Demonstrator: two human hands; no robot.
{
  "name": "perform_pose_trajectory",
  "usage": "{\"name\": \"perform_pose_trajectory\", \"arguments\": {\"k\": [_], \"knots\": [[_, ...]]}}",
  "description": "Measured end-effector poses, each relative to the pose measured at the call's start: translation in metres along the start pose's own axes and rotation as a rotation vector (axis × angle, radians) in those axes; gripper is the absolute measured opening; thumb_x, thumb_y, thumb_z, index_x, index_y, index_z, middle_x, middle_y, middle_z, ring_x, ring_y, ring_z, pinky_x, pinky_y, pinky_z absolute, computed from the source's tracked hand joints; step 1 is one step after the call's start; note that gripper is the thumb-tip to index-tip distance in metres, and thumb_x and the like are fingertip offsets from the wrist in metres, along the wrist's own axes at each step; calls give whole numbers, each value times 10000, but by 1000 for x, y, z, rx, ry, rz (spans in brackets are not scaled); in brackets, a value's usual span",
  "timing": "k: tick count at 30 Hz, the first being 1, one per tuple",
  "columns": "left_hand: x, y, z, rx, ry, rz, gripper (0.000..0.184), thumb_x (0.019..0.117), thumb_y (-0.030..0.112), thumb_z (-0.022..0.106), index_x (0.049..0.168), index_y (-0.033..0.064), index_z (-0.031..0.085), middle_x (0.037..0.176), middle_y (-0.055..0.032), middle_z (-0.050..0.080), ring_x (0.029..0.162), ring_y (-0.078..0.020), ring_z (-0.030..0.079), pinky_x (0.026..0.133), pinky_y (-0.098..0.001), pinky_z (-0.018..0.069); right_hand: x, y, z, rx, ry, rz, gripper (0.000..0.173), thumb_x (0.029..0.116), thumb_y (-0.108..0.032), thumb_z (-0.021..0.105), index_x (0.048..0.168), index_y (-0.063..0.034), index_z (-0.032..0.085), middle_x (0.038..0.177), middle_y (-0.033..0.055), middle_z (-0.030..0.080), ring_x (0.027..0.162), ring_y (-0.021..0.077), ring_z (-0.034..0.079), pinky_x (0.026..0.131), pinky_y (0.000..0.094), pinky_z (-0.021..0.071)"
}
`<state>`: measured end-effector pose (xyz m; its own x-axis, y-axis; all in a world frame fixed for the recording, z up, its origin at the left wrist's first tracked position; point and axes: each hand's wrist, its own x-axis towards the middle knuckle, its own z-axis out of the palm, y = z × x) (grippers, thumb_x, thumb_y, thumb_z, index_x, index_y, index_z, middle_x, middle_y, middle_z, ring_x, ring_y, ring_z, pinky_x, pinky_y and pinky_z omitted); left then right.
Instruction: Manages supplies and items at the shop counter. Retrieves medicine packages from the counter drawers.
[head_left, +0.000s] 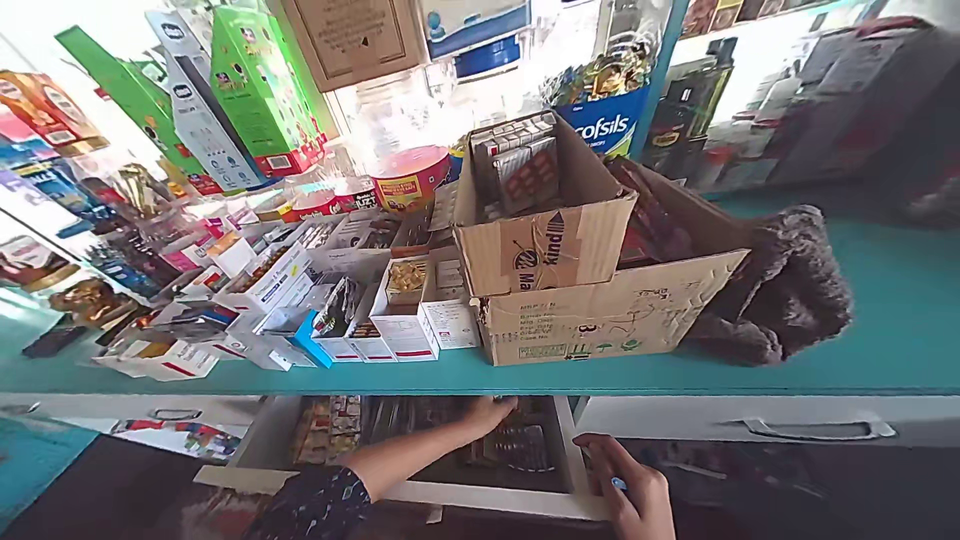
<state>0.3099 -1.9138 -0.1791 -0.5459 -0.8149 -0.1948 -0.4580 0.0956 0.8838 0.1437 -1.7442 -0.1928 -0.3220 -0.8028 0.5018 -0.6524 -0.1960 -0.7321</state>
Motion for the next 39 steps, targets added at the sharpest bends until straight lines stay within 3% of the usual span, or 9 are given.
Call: {"name": "perform_pose_trajectory", "arguments": {"k": [2, 5, 7, 11, 17, 22, 27, 31, 39], "knots": [[-3, -2, 0, 10, 72, -11, 393, 1032, 193, 590, 1315, -80, 578, 1191, -226, 655, 1026, -226, 669, 934, -389, 545, 1, 0, 0, 6, -6, 10, 363, 993, -206, 432, 1020, -10, 737, 579, 28, 593, 451, 99, 546, 444, 292, 458], [-7, -1, 1, -5, 150, -21, 389, 1029, 147, 589, 1333, -94, 571, 1312, -243, 621, 1241, -248, 603, 1092, -382, 460, 0, 1, 0, 6, -9, -3, 382, 1001, -234, 422, 1015, -13, 734, 578, 28, 590, 450, 106, 548, 440, 300, 459], [-6, 4, 2, 17, 184, -12, 380, 1015, 118, 606, 1320, -107, 582, 1333, -258, 611, 1303, -268, 563, 1134, -391, 416, 0, 1, 0, 1, -7, -14, 393, 1001, -244, 417, 1011, -9, 731, 572, 32, 580, 443, 109, 541, 432, 299, 452], [0, 7, 11, 38, 192, 30, 382, 997, 115, 636, 1299, -114, 594, 1315, -256, 621, 1294, -255, 567, 1134, -370, 413, 1, 1, 1, 11, 1, -5, 374, 990, -220, 420, 1013, -11, 729, 576, 24, 580, 448, 101, 542, 434, 294, 457], [12, 8, 24, 331, 198, 89, 417, 1000, 258, 638, 1257, -70, 657, 1275, -251, 660, 1278, -315, 599, 1127, -468, 427, -1, 7, 3, -18, 9, -27, 381, 971, -250, 414, 1023, -33, 722, 566, 18, 575, 437, 127, 550, 420, 329, 452], [13, 16, 36, 376, 243, 204, 363, 982, 196, 655, 1193, -99, 685, 1207, -283, 685, 1218, -369, 638, 1100, -515, 444, -1, 4, 4, -40, 13, -11, 351, 952, -223, 439, 1019, -33, 725, 589, 29, 596, 456, 154, 570, 429, 363, 459], [12, 36, 31, 639, 96, 147, 374, 987, 204, 631, 1253, -54, 671, 1284, -262, 660, 1280, -373, 600, 1114, -537, 427, -3, 0, 0, -35, 12, 18, 283, 903, -183, 529, 1025, -30, 733, 622, 62, 635, 502, 229, 628, 462, 453, 490], [13, 24, 31, 715, 191, 286, 325, 942, 148, 668, 1171, -79, 702, 1180, -286, 697, 1178, -416, 659, 1039, -592, 477, -2, -3, -1, -34, 19, -13, 263, 877, -172, 548, 1004, -18, 719, 615, 93, 620, 505, 270, 626, 453, 470, 469], [17, 32, 35, 807, 153, 386, 324, 999, 155, 587, 1212, -64, 694, 1204, -270, 695, 1199, -388, 655, 1055, -537, 484, -2, -8, -3, -8, 4, 40, 214, 885, -118, 578, 1004, -3, 715, 617, 121, 628, 527, 304, 640, 476, 502, 472]]}}
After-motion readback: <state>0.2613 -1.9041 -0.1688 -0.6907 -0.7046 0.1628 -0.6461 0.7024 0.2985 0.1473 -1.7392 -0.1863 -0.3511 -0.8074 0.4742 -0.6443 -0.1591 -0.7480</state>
